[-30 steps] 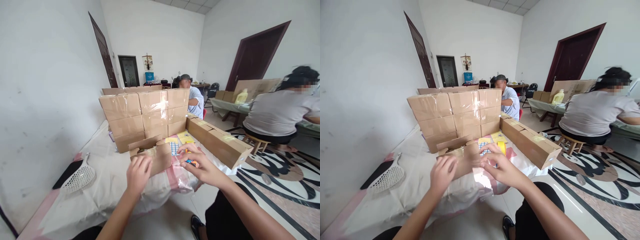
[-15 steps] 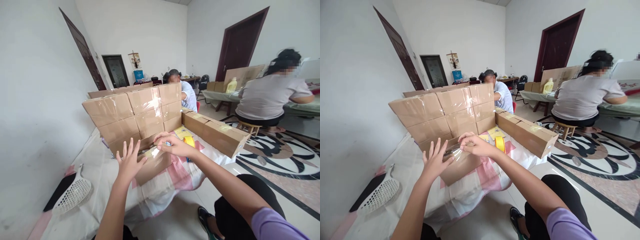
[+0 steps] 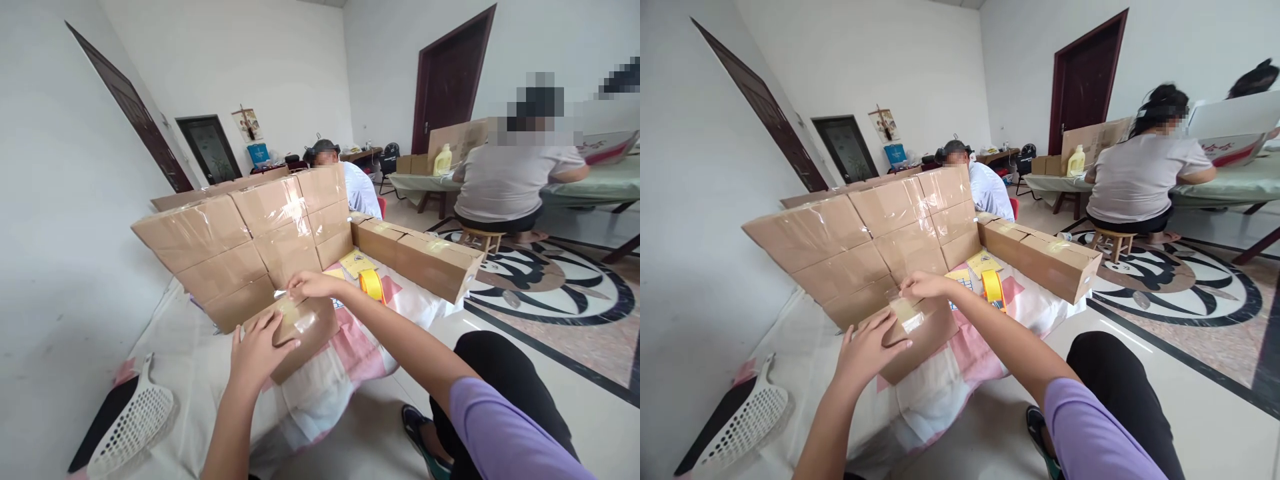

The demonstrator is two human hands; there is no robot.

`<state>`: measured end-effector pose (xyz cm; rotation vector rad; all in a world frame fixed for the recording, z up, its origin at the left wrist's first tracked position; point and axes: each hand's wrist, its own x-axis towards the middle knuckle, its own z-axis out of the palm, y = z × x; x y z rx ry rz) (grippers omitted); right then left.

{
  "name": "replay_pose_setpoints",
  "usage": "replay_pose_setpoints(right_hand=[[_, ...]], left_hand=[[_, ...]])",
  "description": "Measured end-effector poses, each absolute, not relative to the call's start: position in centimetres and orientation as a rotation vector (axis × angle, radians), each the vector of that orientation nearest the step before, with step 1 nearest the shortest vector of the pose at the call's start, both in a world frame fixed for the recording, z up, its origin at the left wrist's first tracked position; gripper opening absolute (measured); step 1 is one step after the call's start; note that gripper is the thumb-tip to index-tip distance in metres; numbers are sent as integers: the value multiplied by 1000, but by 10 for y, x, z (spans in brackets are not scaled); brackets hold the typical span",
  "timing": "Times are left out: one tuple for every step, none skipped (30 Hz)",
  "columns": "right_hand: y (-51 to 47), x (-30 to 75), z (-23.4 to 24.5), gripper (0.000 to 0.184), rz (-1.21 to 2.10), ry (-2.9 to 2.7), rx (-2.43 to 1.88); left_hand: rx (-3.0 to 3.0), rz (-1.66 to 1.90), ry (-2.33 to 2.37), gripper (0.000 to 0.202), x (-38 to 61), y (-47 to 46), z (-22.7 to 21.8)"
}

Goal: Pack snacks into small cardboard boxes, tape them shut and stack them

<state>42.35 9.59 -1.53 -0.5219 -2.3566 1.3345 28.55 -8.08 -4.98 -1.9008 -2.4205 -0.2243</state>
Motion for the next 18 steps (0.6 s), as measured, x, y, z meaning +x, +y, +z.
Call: replay_pose_setpoints(right_hand=[[100,414,-21,12,1231,-2427,-604],[103,407,-26,13,1145,-2475,-667],[105,401,-30,13,1085,-2497,-707],[105,396,-34,13,1048,-2496,-729],[105,393,-37,13,1002,-2503,-747],[104,391,-39,13,955,-2513,-762],[103,389,-41,13,911,-2524,-773],[102,389,-43,13,870,-2535,-782],[101,388,-44,13,833,-2545,-790],[100,387,-46,12,801,-2556,-797],[99,387,-47,13,772,-2564,-801],[99,387,-47,13,745,-2571,-802],[99,387,-48,15,717,-2568,-813],[99,388,-49,27,690,-2555,-846],[100,389,-49,46,665,-2530,-901],[101,390,-49,69,643,-2489,-979],[103,391,-50,88,638,-2439,-1066],[105,392,-50,99,655,-2396,-1145]], left_hand=[[-1902,-216,-2416,65,284,-81,-50],[-1901,-209,-2417,68,283,-81,-51],[-1898,-206,-2425,73,282,-81,-52],[-1896,-211,-2435,79,282,-81,-54],[-1897,-224,-2438,84,282,-81,-55],[-1903,-237,-2432,88,282,-81,-57],[-1913,-239,-2413,88,282,-80,-59],[-1923,-225,-2384,86,282,-80,-61],[-1924,-196,-2354,80,283,-79,-64],[-1919,-161,-2327,74,283,-78,-67],[-1908,-130,-2308,68,283,-77,-70],[-1895,-114,-2294,63,283,-77,-73],[-1883,-115,-2282,60,283,-76,-76],[-1875,-126,-2266,58,282,-75,-79],[-1867,-141,-2249,56,281,-74,-83],[-1855,-157,-2233,55,280,-74,-86],[-1841,-175,-2219,54,279,-73,-90],[-1829,-196,-2201,54,279,-72,-93]])
